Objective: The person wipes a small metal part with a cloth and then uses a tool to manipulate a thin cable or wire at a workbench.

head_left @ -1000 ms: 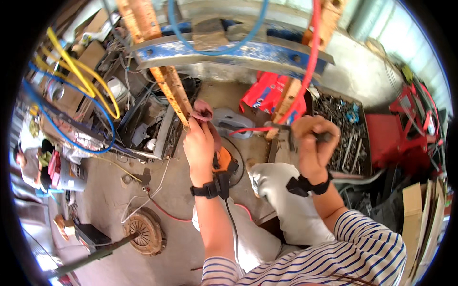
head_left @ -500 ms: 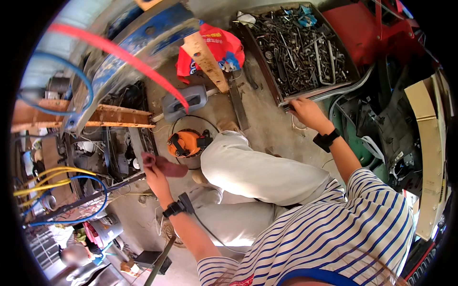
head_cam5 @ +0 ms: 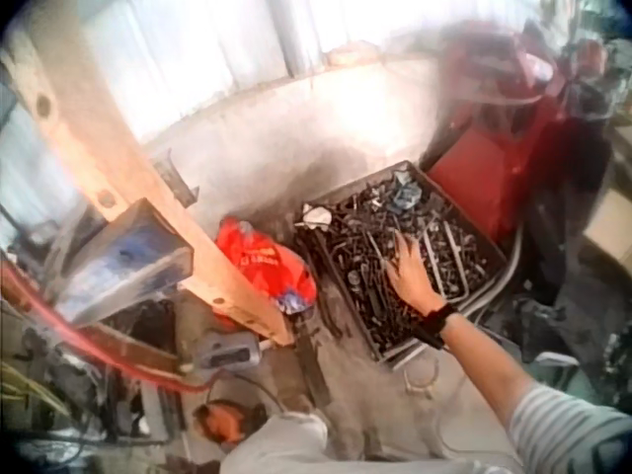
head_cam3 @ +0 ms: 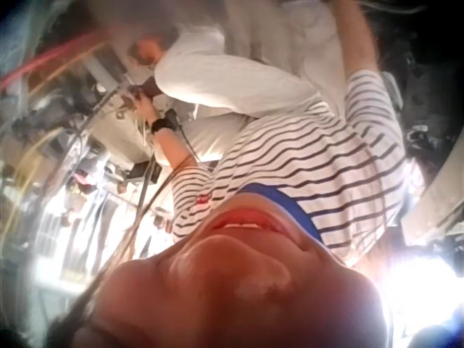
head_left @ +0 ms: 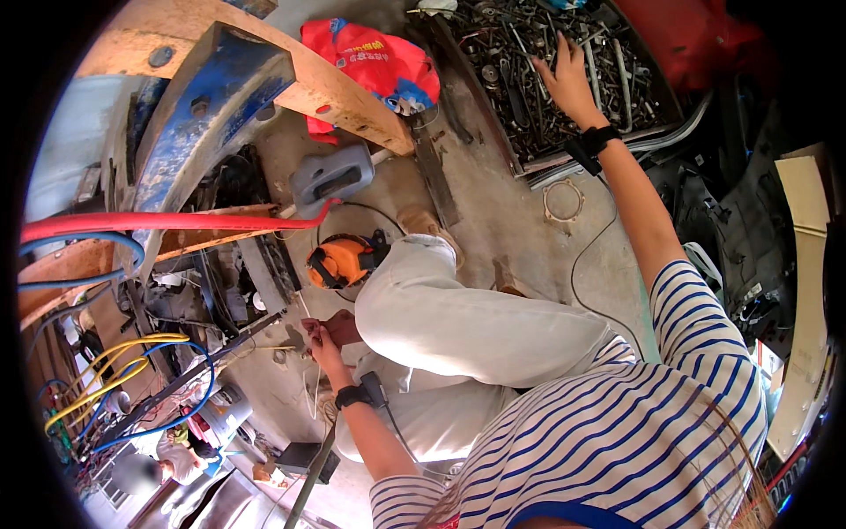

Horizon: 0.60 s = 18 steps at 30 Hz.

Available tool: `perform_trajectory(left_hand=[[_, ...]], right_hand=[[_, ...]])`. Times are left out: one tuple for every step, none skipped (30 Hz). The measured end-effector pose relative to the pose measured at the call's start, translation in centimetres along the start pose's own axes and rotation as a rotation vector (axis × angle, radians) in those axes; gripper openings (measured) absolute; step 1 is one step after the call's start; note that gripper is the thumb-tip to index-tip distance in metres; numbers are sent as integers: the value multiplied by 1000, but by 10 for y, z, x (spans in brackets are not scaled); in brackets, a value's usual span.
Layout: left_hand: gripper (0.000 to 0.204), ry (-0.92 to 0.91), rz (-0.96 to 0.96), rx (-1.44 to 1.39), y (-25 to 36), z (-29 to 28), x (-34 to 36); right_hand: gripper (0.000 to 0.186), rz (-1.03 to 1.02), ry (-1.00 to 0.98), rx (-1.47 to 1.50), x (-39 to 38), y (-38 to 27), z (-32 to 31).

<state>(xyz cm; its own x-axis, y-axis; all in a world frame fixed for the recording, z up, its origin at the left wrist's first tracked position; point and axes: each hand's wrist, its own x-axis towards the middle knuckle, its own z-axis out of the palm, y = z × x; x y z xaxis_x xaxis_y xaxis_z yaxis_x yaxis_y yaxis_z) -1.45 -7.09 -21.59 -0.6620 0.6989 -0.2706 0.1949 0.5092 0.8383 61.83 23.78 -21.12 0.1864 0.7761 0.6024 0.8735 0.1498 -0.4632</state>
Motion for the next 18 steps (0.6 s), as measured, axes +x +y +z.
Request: perform_trajectory(left_hand=[[34, -9, -9, 6, 5, 6, -5], [34, -29, -33, 8, 11, 12, -11], [34, -48, -51, 8, 19, 20, -14], [34, -58, -58, 11, 24, 26, -19], [33, -85, -15, 20, 29, 33, -24], [33, -101, 29, 33, 35, 35, -30], [33, -112, 22, 40, 43, 42, -37], [33, -133, 6, 82, 51, 50, -44], [33, -139, -8, 126, 57, 49, -49], [32, -133, -23, 127, 43, 34, -43], [32, -109, -25, 137, 37, 26, -39], [33, -87, -15, 205, 32, 10, -44], [34, -61, -7, 268, 30, -1, -52], [39, -56, -74, 312, 40, -1, -63], [45, -46, -11, 361, 50, 7, -70], [47, -102, -64, 423, 67, 16, -76], [48, -119, -88, 314, 55, 13, -73], [44, -97, -143, 388, 31, 1, -67]], right_hand=[[48, 6, -9, -9, 7, -10, -11], [47, 4, -40, 34, 12, -20, -22], [45, 3, -66, 80, 15, -24, -25], [42, -130, 15, 44, 14, -20, -19], [42, -79, -38, 67, 3, 1, -4], [41, -60, -103, 61, -9, 4, 8], [41, -36, -166, 43, -23, 13, 17], [40, -50, -205, 66, -36, 27, 29], [36, -8, -304, 92, -51, 36, 46], [36, 32, -519, 67, -61, 43, 68], [36, 63, -742, 46, -68, 45, 90], [35, 37, -817, 105, -74, 35, 108], [34, 1, -891, 162, -75, 27, 124], [31, -29, -936, 104, -85, 24, 140], [34, -97, -979, 68, -90, 37, 156], [36, -212, -1039, -11, -103, 63, 169], [39, -378, -1084, -96, -109, 90, 186], [41, -550, -1099, -160, -113, 113, 204]])
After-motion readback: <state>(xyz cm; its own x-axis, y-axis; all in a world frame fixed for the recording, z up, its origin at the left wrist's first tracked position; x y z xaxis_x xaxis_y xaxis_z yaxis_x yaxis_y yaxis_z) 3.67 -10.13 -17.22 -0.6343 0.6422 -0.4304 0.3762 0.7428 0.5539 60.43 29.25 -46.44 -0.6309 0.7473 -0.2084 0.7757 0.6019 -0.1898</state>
